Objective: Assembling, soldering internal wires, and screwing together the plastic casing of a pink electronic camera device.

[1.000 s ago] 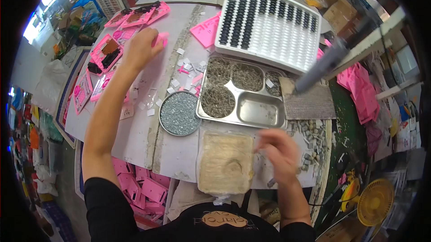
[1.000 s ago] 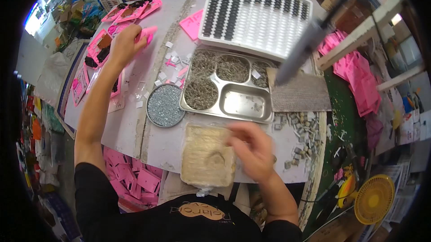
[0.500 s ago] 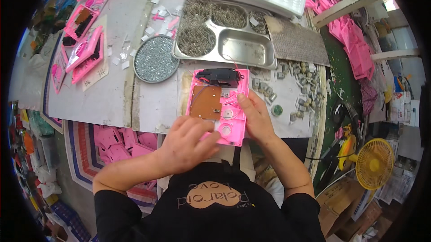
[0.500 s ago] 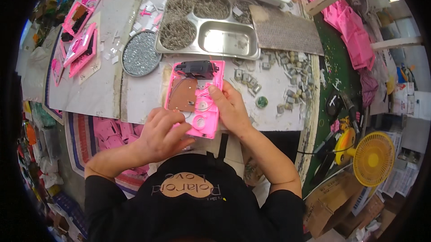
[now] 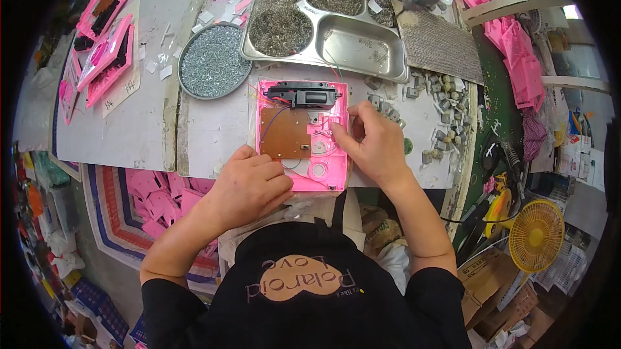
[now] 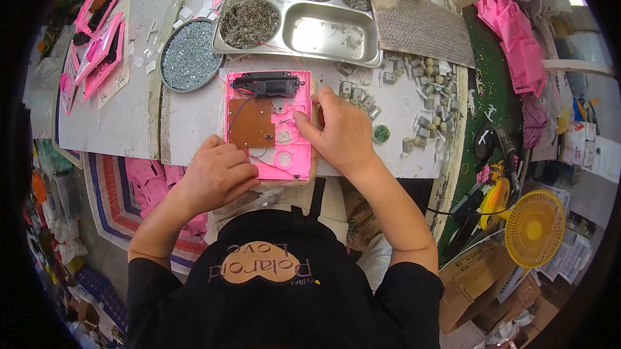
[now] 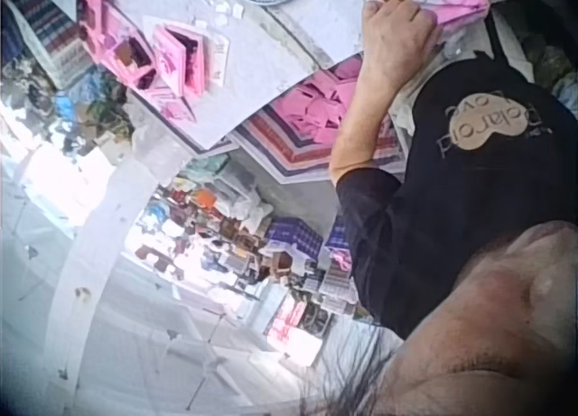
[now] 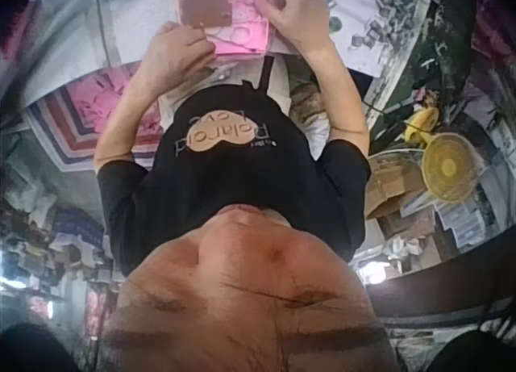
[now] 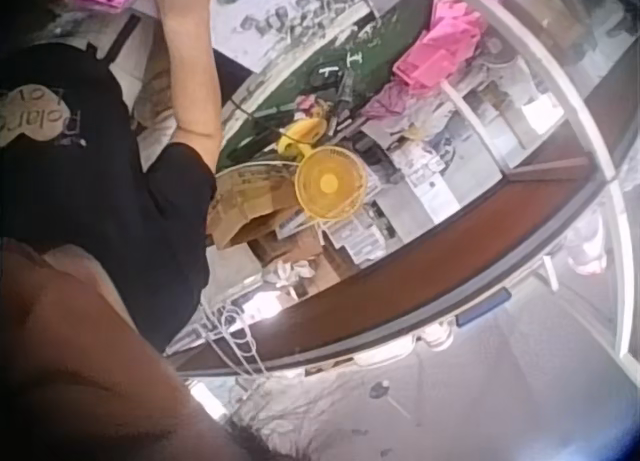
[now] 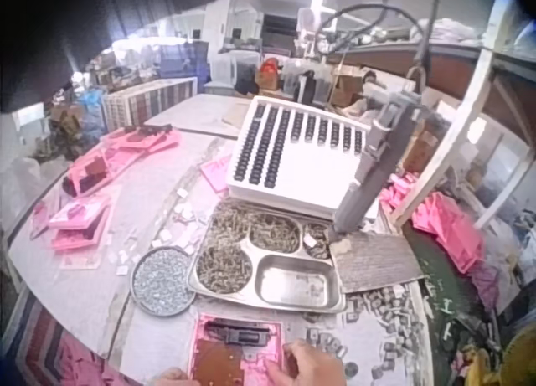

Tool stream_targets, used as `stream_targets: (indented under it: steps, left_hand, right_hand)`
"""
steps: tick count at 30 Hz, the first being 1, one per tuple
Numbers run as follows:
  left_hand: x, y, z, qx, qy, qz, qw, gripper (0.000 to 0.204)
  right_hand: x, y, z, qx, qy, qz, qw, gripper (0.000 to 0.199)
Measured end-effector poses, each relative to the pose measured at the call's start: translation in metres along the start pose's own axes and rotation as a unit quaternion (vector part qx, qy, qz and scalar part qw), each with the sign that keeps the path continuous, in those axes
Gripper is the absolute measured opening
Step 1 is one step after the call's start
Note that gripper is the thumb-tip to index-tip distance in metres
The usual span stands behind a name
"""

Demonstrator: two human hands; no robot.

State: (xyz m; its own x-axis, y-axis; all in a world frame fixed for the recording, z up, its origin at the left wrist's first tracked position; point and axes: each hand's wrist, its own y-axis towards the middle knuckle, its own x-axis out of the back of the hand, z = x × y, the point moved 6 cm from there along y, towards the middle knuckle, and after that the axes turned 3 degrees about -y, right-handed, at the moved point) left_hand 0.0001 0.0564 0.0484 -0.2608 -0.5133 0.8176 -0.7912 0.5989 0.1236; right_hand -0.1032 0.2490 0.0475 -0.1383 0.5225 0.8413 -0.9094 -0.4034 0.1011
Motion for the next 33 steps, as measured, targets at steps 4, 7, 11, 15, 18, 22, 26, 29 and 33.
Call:
stream_targets:
  steps: [4,7,11,15,18,22,26,29,33]
  left_hand:
    - [0.026,0.023,0.000,0.019,-0.015,-0.143,0.989,0.033]
    - [0.023,0.042,0.007,0.046,0.049,-0.161,0.985,0.041]
    - [0.017,0.051,0.010,0.037,0.090,-0.139,0.986,0.043]
    - [0.014,0.055,0.013,0.038,0.080,-0.100,0.991,0.046]
    - [0.013,0.056,0.015,0.039,0.074,-0.093,0.992,0.045]
    - [0.014,0.056,0.015,0.043,0.058,-0.104,0.992,0.044]
    - [0.012,0.054,0.015,0.051,0.050,-0.117,0.991,0.044]
    - [0.013,0.056,0.015,0.046,0.048,-0.134,0.989,0.042]
    - [0.009,0.052,0.020,0.052,0.018,-0.152,0.987,0.043]
  right_hand:
    - [-0.001,-0.001,0.001,-0.010,-0.015,0.003,1.000,0.030]
    - [-0.003,-0.003,0.001,-0.014,0.005,-0.017,1.000,0.030]
    - [-0.005,-0.005,-0.001,-0.024,0.028,-0.021,0.999,0.030]
    - [-0.002,-0.005,-0.002,-0.023,0.043,-0.016,0.999,0.027]
    - [0.002,-0.007,-0.006,-0.042,0.094,-0.006,0.995,0.025]
    - [0.010,-0.007,0.001,-0.019,0.061,-0.046,0.997,0.019]
    - [0.021,0.007,0.036,0.154,-0.043,-0.107,0.981,0.010]
    - [0.010,0.015,0.039,0.175,-0.161,0.000,0.971,0.005]
    - [0.008,0.021,0.051,0.224,-0.222,0.056,0.947,0.006]
